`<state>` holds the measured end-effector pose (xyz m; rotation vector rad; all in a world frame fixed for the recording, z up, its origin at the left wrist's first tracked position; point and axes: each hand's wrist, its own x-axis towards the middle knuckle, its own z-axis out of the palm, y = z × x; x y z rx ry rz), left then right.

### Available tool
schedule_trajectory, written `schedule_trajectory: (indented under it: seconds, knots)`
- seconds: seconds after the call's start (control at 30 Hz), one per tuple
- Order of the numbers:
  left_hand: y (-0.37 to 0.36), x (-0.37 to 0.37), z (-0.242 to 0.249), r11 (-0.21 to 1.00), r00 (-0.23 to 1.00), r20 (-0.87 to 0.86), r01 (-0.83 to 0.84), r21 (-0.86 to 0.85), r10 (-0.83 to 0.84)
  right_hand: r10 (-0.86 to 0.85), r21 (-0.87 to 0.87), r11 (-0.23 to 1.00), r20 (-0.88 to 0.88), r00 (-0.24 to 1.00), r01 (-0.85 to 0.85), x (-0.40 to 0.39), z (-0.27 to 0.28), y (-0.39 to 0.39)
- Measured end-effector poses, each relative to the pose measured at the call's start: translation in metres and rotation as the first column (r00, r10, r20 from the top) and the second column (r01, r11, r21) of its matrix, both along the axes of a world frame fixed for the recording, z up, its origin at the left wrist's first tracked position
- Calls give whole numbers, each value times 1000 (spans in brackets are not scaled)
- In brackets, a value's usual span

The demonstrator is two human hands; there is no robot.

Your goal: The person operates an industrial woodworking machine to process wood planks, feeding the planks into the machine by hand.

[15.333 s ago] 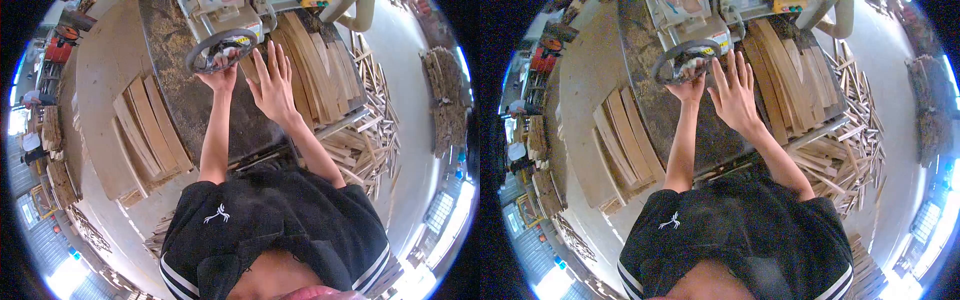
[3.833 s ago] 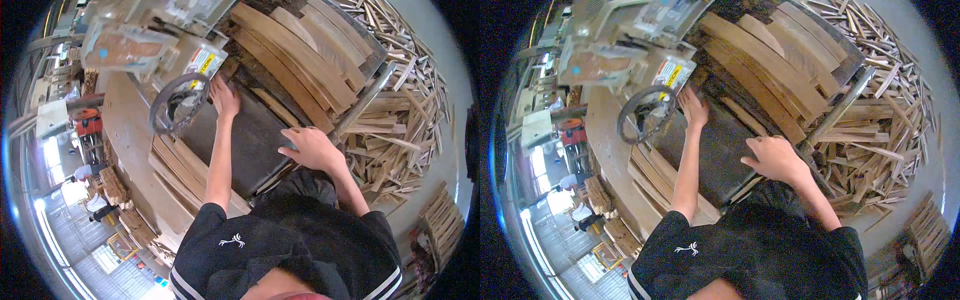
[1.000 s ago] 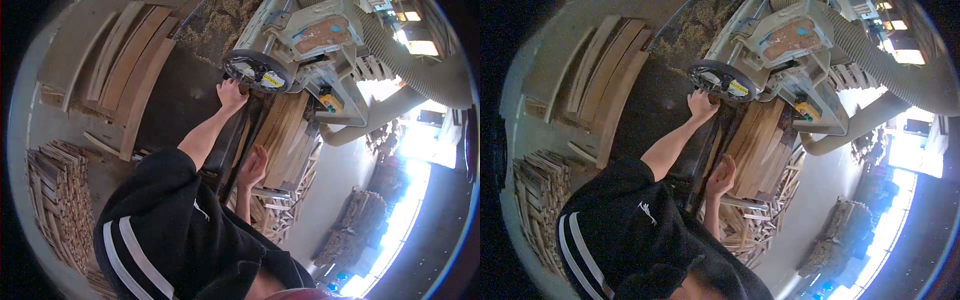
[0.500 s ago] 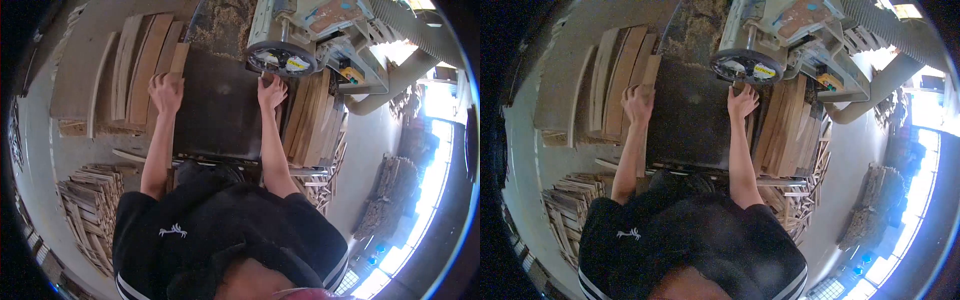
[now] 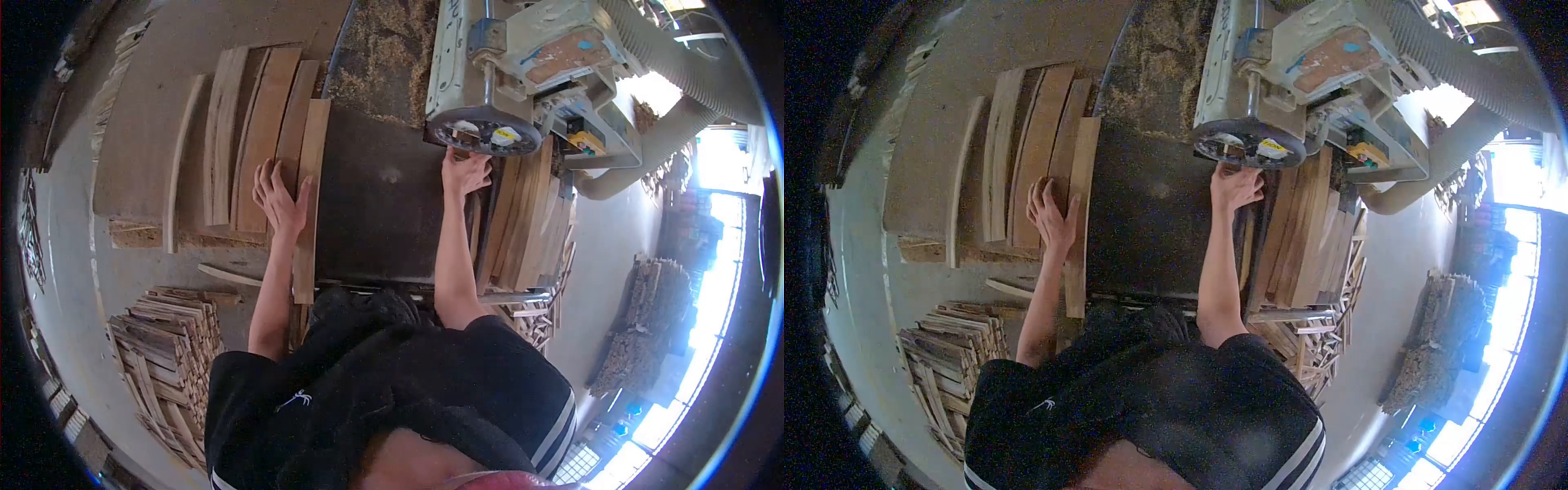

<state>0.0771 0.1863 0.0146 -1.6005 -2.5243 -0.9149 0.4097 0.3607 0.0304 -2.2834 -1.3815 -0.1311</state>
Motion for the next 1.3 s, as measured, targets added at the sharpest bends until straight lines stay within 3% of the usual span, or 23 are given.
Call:
schedule_trajectory:
  seconds: [0.1, 0.17, 0.23, 0.37, 0.43, 0.63, 0.7, 0.77, 0.83, 0.9, 1.0, 1.1, 1.3]
  knots:
    - [-2, 1, 1, 1000, 1000, 17, 11, -9, -10, 39, -146, 988, -56, 998, -47, 3, 5, -2]
    - [0, 3, 4, 1000, 999, 39, 6, -2, -6, 43, -96, 995, 21, 999, -41, 8, -19, -4]
    - [-1, 1, 4, 1000, 999, 43, 11, 6, -11, 45, 13, 999, 289, 956, -51, 10, -28, -5]
    - [0, 3, 7, 1000, 998, 67, -12, 25, 10, 18, -350, 936, 141, 990, 33, -3, 30, -3]
    - [-2, 1, 8, 999, 999, 52, 2, 36, -4, 31, -284, 958, 36, 999, -20, -8, 48, -10]
    - [-2, 6, 20, 998, 995, 101, -21, 60, 15, 59, -120, 992, 224, 973, -33, 5, 5, -13]
    - [-7, 3, 21, 999, 995, 100, -22, 43, 17, 61, -182, 983, 172, 983, -29, 8, 7, -10]
    - [-6, 4, 19, 999, 994, 112, -13, 32, 9, 86, -137, 989, 183, 979, -61, 1, 20, -16]
    - [-6, 3, 17, 999, 994, 107, -17, 30, 14, 140, -119, 983, 7, 990, -138, 6, 18, -20]
    - [-6, 4, 12, 999, 997, 78, -29, 18, 27, 111, -111, 988, 53, 992, -104, 2, 15, -21]
    - [-6, 4, 15, 999, 996, 89, -13, 39, 10, 34, 67, 997, 154, 987, -45, 2, 15, -17]
    - [-4, 4, 14, 999, 995, 94, -26, 35, 22, 47, 129, 989, 193, 980, -73, 8, 6, -5]
    - [-4, 6, 16, 999, 996, 84, -21, 31, 19, -14, -2, 1000, 42, 999, 14, -1, 7, 6]
